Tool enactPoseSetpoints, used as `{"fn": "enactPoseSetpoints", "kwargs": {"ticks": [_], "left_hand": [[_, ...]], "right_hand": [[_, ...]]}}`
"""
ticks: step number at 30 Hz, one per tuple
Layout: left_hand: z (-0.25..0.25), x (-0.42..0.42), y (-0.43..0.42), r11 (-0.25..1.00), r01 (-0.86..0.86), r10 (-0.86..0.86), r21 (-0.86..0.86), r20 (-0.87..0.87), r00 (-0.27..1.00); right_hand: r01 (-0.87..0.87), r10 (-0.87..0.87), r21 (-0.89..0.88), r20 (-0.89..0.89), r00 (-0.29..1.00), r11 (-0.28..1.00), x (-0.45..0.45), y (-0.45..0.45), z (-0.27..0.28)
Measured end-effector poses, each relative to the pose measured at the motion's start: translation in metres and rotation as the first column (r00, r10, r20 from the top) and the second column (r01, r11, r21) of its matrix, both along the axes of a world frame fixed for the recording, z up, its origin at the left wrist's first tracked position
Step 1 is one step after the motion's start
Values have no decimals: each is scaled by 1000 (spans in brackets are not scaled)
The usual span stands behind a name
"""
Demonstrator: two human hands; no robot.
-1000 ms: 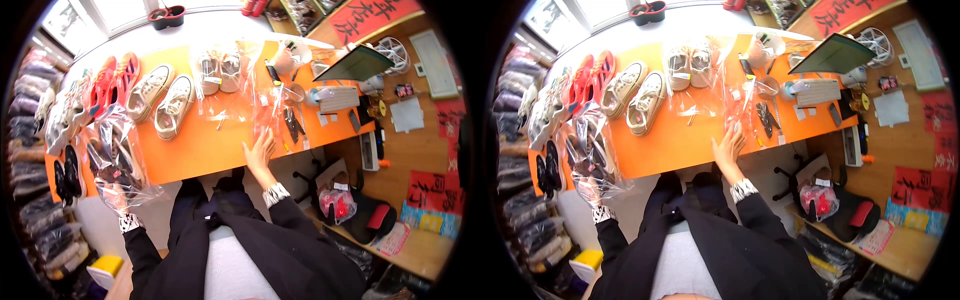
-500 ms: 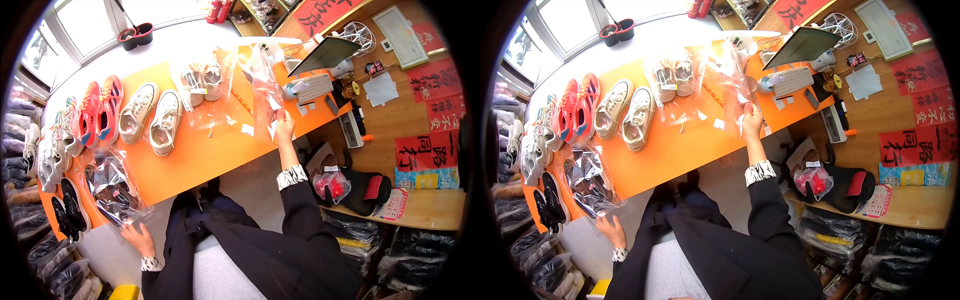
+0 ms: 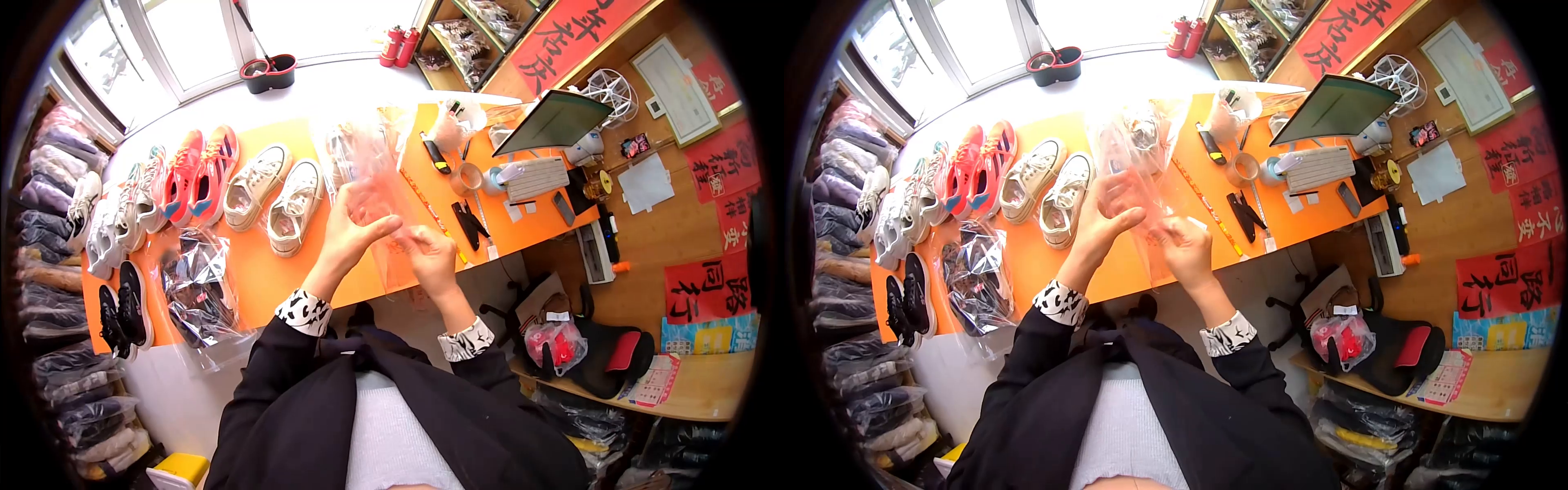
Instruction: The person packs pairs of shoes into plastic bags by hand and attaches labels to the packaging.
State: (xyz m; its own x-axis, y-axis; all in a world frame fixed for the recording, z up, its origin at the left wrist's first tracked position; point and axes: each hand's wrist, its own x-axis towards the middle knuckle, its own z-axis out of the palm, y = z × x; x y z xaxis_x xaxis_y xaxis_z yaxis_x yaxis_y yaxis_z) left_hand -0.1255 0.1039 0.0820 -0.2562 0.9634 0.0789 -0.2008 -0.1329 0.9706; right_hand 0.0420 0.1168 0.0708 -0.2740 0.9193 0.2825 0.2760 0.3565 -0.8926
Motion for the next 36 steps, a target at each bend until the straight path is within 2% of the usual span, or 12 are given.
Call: {"fn": "enactPoseSetpoints", "kwargs": {"ticks": [4,8,12,14,18,22,26,28,30,32,33,36], "left_hand": [[-16,-18,-4,996,59,-64,-72,-58,996],[-31,-42,-19,981,-143,167,-129,203,965],[-26,-55,-28,958,-197,229,-208,142,963],[-23,-69,-33,967,-212,249,-141,345,905],[0,-89,-58,996,-82,53,27,568,821],[9,-87,-81,994,-105,90,5,473,876],[13,-84,-82,997,-80,80,-9,242,967],[23,-59,-67,998,-5,-10,60,242,970],[51,-21,-40,992,78,-95,104,165,982],[62,7,-9,968,205,-233,143,220,947],[71,24,4,941,271,-310,200,201,929],[99,74,36,867,416,-467,274,156,870]], "right_hand": [[-1,1,32,-16,1000,999,-1,-4,0],[104,-105,77,15,994,992,5,11,-15],[25,-37,-119,-98,995,993,7,20,-26],[-95,71,-220,-114,991,971,6,16,-25],[-148,89,265,223,971,953,-13,-8,-32],[-139,99,301,144,985,943,-11,-14,-71],[290,-317,256,69,946,922,25,23,-55],[390,-404,427,-62,913,816,56,50,-23],[470,-447,330,-147,883,819,90,55,-5],[315,-389,618,-16,921,720,120,51,25],[284,-246,407,-144,959,868,125,37,21],[278,-305,506,-31,952,816,130,12,23]]}}
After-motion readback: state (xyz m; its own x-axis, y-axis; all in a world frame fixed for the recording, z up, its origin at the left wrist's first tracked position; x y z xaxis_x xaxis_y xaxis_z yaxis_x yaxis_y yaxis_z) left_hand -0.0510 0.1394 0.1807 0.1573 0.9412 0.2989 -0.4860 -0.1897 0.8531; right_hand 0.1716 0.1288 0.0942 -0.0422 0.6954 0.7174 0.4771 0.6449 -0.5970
